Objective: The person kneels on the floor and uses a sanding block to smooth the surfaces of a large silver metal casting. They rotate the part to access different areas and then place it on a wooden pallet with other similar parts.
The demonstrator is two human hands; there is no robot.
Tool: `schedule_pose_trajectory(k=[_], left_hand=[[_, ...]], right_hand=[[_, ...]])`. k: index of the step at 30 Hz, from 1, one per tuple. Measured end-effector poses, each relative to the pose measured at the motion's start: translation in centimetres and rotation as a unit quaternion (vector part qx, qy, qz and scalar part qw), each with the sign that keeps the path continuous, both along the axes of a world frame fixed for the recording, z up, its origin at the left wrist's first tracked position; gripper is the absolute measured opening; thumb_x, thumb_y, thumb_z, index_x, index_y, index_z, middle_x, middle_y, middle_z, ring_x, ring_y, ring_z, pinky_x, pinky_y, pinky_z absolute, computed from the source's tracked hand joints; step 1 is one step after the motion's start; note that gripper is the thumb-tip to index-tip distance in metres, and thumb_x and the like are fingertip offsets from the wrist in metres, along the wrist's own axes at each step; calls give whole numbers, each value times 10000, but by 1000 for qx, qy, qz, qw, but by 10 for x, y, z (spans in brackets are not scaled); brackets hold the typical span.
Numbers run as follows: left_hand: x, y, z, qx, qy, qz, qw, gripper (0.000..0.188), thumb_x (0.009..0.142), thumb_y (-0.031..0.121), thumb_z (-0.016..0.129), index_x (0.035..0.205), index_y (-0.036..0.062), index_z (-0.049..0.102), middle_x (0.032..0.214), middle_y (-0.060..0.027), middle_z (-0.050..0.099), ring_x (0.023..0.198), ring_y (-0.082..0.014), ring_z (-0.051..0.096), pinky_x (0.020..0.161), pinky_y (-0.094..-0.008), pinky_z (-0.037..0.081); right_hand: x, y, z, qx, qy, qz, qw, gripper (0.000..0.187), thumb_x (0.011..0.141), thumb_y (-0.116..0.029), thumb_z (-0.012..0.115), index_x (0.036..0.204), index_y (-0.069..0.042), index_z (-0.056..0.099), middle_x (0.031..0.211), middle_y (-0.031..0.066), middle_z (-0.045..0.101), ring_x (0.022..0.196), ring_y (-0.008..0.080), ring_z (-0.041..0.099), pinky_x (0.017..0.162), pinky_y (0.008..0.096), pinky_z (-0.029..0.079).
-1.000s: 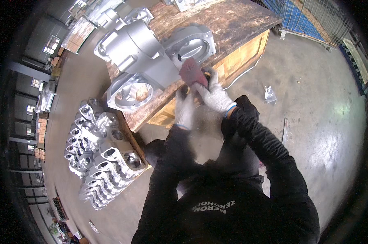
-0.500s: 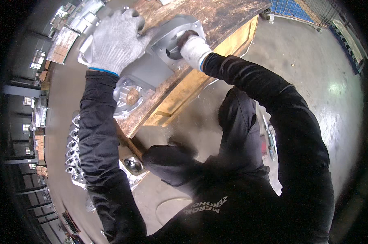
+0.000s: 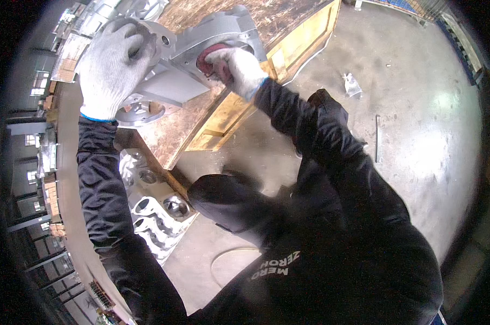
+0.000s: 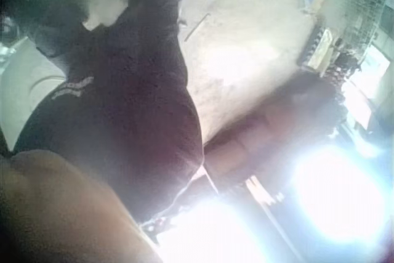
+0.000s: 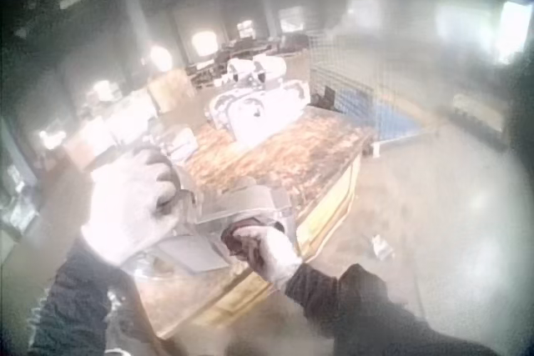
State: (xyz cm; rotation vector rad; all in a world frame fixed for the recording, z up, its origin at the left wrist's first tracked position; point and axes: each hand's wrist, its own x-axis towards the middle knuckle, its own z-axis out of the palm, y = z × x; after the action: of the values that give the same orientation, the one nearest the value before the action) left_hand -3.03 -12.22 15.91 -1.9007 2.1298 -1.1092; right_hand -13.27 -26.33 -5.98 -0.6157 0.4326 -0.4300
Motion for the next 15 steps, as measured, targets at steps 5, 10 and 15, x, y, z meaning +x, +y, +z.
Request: schedule_pose_trajectory(k=[5, 10, 15], left_hand=[[1, 6, 3, 36, -9, 12, 999, 185, 892, 264, 707, 922, 89, 760, 1066, -74, 715, 1031, -291, 674, 878, -411, 548], [10, 10, 1, 40, -48, 9, 998, 225, 894, 268, 699, 1006, 90, 777, 1083, -81, 710, 1046, -290, 674, 897, -403, 540], [3, 6, 0, 38, -36, 43, 998, 248, 878, 313, 730, 985, 95, 782, 1107, -75, 729, 1036, -273, 693, 925, -388, 533]], right_hand=[[-13, 23, -16, -761, 125, -185, 609, 214, 851, -157, 700, 1038, -55, 732, 877, 149, 739, 732, 308, 724, 660, 412, 585], [-27, 12, -12, -830, 275, -23, 484, 322, 793, -222, 730, 1096, -113, 744, 965, 137, 744, 861, 364, 722, 767, 441, 584], [-10, 35, 6, -482, 166, -109, 853, 194, 886, -227, 656, 953, -91, 777, 776, 163, 724, 767, 302, 728, 698, 373, 567]])
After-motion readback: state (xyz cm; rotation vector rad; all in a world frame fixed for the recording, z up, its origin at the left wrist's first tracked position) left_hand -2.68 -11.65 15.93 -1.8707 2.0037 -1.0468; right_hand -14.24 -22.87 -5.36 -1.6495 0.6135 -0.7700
